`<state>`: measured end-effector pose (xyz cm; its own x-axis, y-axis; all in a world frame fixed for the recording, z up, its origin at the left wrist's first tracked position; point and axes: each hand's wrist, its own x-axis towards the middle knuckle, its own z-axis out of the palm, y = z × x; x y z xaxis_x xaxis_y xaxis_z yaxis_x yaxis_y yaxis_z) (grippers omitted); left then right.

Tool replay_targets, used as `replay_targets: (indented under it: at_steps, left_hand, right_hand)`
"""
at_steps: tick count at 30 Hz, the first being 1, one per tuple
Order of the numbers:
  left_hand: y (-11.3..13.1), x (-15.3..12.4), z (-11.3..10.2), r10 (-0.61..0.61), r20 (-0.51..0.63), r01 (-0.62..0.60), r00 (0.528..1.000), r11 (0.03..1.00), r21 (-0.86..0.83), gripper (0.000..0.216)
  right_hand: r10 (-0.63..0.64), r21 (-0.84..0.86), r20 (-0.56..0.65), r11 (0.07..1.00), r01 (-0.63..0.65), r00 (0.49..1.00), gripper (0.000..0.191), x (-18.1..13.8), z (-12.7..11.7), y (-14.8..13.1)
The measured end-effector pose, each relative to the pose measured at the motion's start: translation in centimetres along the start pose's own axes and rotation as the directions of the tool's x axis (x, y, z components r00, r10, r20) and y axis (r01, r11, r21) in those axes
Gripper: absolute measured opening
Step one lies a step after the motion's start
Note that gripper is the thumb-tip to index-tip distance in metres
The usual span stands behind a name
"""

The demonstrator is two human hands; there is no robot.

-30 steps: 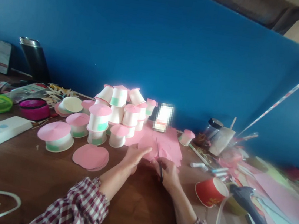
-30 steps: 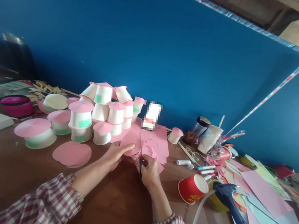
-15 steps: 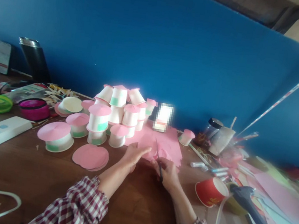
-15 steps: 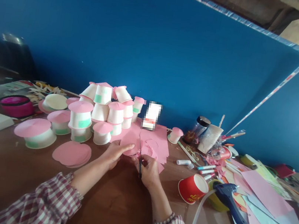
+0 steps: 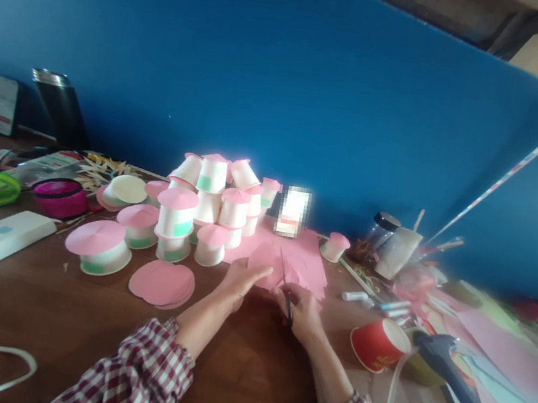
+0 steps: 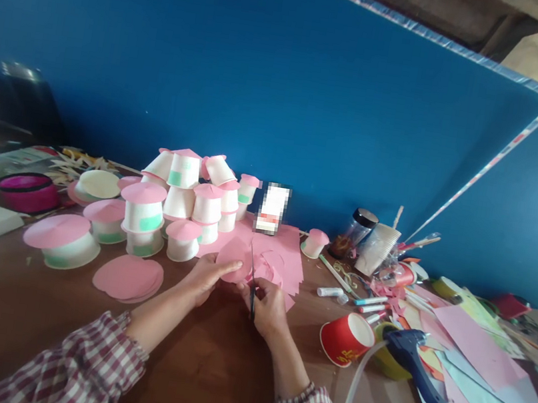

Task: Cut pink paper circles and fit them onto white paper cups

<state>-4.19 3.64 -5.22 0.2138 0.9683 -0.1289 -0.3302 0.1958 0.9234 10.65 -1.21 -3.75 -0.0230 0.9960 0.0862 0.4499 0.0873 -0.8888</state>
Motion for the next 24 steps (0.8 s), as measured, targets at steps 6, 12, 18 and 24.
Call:
replay_targets:
  at_steps: [6, 12, 18, 24]
  left_hand:
    - [0.1, 0.0, 0.1, 0.012, -0.088, -0.014, 0.996, 1.000, -0.022, 0.041]
    - [0.1, -0.1, 0.2, 0.052, -0.120, -0.058, 0.991, 0.997, -0.051, 0.040]
    - [0.1, -0.5, 0.7, 0.094, -0.086, -0.102, 0.992, 0.991, -0.089, 0.034]
    - [0.2, -1.1, 0.7, 0.094, -0.085, -0.108, 0.992, 0.979, -0.173, 0.028]
  right_hand:
    - [0.020, 0.082, -0.012, 0.996, -0.019, 1.000, 0.036, 0.1, 0.1, 0.1]
    - [0.064, 0.243, -0.113, 0.969, -0.035, 0.991, 0.036, 0.4, 0.2, 0.5]
    - [0.095, 0.351, -0.174, 0.936, -0.029, 0.980, 0.039, 0.5, 0.4, 0.2]
    - [0.148, 0.475, -0.233, 0.880, -0.021, 0.961, 0.040, 0.6, 0.4, 0.2]
